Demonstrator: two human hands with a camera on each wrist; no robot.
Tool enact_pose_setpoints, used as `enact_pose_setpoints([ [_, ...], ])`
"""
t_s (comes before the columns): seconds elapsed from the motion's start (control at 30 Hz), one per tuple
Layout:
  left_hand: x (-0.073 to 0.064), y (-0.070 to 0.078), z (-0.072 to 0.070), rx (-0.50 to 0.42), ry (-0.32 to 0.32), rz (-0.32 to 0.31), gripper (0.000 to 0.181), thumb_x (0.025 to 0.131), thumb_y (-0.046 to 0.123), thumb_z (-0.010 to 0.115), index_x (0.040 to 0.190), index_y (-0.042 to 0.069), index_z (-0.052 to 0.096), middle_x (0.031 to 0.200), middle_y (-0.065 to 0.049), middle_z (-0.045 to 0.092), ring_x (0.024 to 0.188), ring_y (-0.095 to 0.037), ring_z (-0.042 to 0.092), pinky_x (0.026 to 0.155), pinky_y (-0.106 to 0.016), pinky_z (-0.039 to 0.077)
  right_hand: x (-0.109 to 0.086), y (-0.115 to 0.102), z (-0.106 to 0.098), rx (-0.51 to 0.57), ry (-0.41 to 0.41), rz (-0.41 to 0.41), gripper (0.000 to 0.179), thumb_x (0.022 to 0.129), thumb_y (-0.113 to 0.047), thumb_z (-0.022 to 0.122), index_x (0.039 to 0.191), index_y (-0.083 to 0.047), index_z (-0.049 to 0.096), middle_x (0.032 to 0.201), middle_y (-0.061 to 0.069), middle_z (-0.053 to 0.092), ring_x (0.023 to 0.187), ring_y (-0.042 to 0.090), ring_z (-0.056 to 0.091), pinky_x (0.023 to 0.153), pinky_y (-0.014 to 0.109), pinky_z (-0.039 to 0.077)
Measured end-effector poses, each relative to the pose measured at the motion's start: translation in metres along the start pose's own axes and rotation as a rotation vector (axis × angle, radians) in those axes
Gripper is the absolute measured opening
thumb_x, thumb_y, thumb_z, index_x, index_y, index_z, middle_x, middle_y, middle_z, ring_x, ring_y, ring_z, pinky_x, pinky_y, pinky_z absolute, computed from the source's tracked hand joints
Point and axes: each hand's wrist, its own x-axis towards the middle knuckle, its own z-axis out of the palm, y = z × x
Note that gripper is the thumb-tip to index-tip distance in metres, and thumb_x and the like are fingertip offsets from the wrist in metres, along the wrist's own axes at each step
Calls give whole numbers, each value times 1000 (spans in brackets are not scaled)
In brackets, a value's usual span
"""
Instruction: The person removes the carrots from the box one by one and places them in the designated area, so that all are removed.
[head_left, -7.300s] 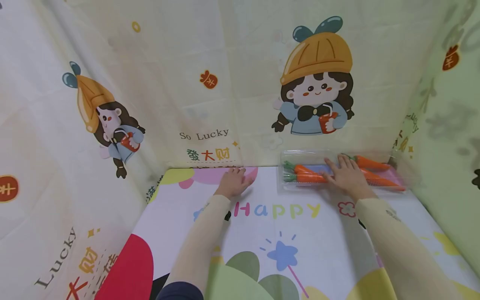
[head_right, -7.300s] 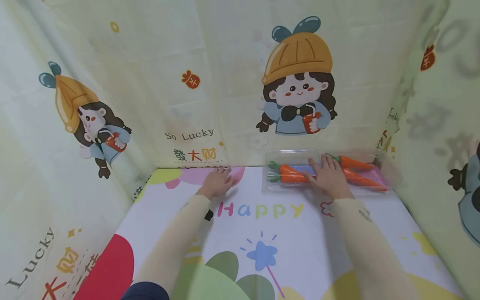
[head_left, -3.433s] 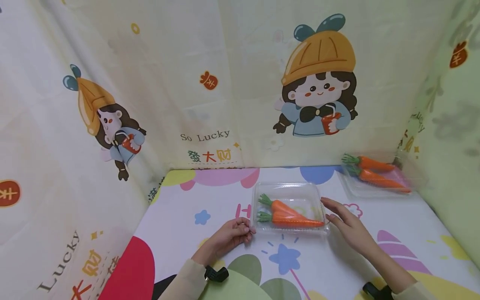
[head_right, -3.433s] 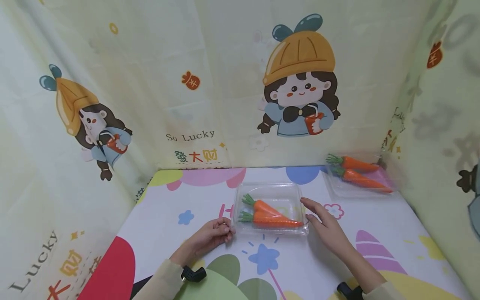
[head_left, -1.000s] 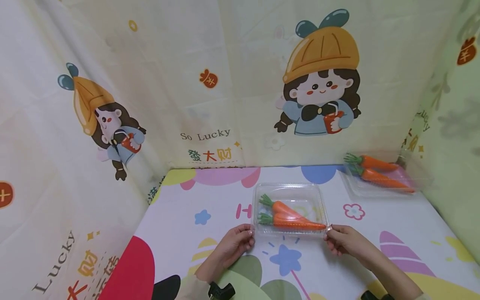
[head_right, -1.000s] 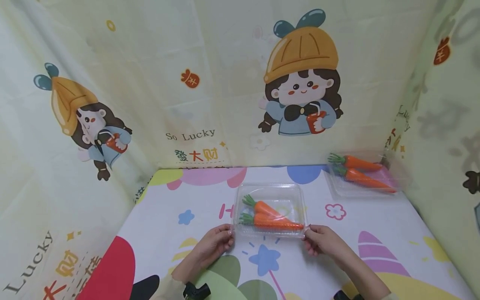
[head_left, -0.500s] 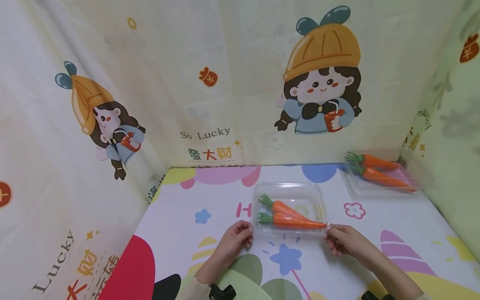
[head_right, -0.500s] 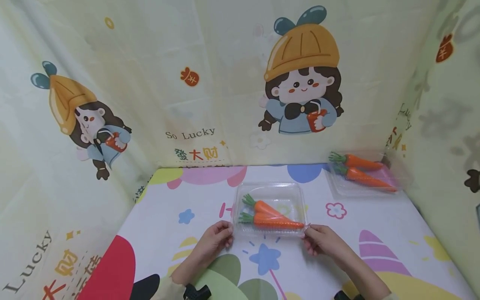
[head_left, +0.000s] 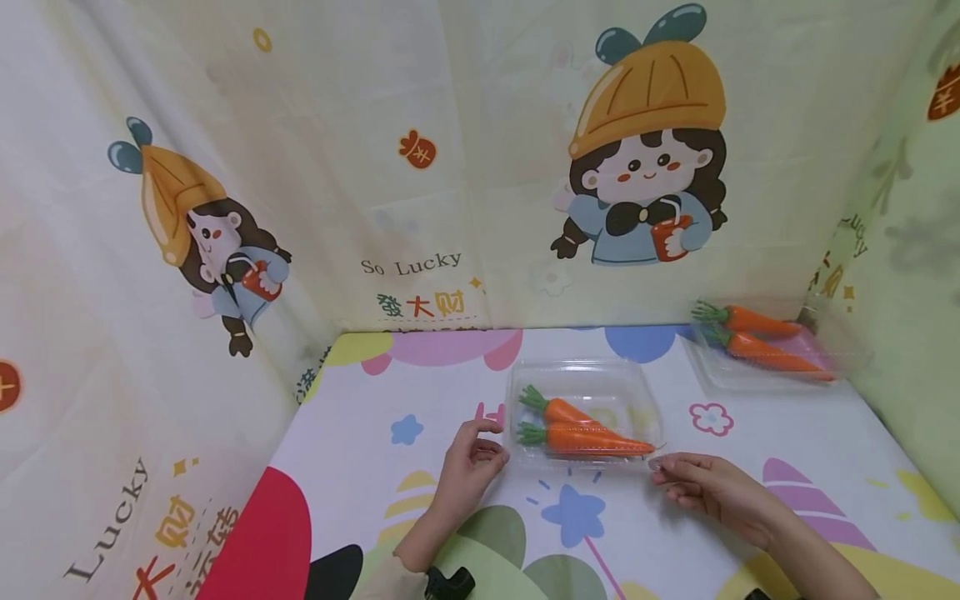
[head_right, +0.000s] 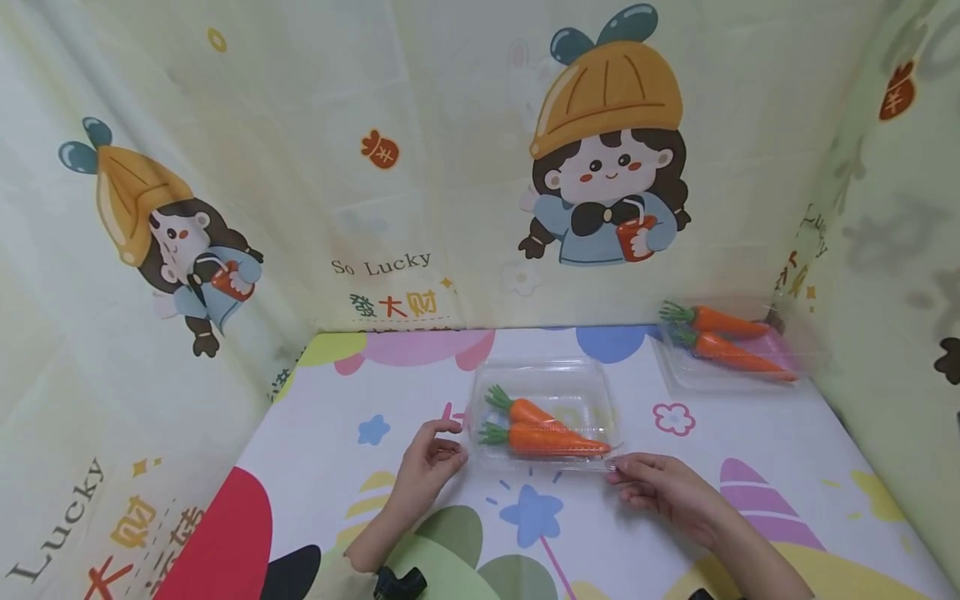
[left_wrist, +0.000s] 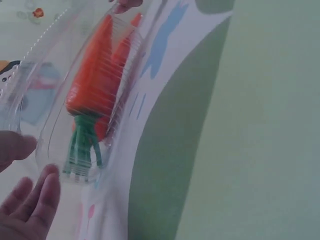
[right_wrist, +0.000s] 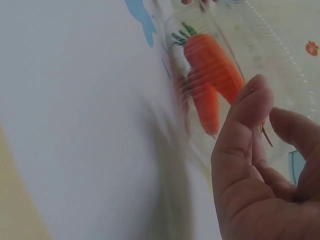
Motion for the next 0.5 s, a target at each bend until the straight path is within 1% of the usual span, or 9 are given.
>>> enact_pose_setpoints([
  [0.07,1,2,0,76,24,80,28,94,-1,71,119,9,66,131,-17,58,97,-24,70,85,-30,60,2,0,1,-18,5,-12,33,110,-24,50,128,-1,66,111,0,75,88,4,69,83,21,59],
  [0.1,2,2,0,104,34,110,26,93,-2,71,116,11,68,131,-18,58,97,-25,70,84,-32,60,3,0,2,-34,13,-18,33,110,-24,50,127,0,65,110,0,75,88,5,69,83,22,59],
  [0.2,4,4,-1,152,44,185,22,93,-2,71,109,13,70,133,-23,57,100,-25,68,82,-32,60,6,0,6,-89,49,-19,32,109,-24,52,124,3,64,107,1,74,88,6,70,81,23,60],
  [0.27,6,5,-1,166,43,219,20,93,-2,71,108,12,69,131,-23,57,104,-25,66,81,-32,60,7,-1,9,-121,67,-19,34,109,-24,52,124,5,62,107,1,74,88,8,71,80,24,60],
  [0.37,8,5,-2,195,58,277,21,93,-2,71,108,11,68,129,-23,58,111,-26,63,81,-36,60,8,-2,12,-147,99,-15,37,109,-26,53,127,7,57,109,1,71,89,10,71,81,26,60],
  [0.43,10,4,-3,214,67,307,22,94,-2,70,110,13,67,128,-22,59,116,-27,61,81,-40,60,8,-2,15,-170,129,-22,45,108,-27,53,133,10,48,115,4,68,92,13,71,83,27,60],
  [0.5,12,4,-4,222,73,322,23,94,-1,70,111,14,67,129,-20,60,119,-27,61,82,-42,60,9,-2,17,-191,160,-23,55,108,-29,54,141,12,38,124,9,63,95,16,71,85,28,60],
])
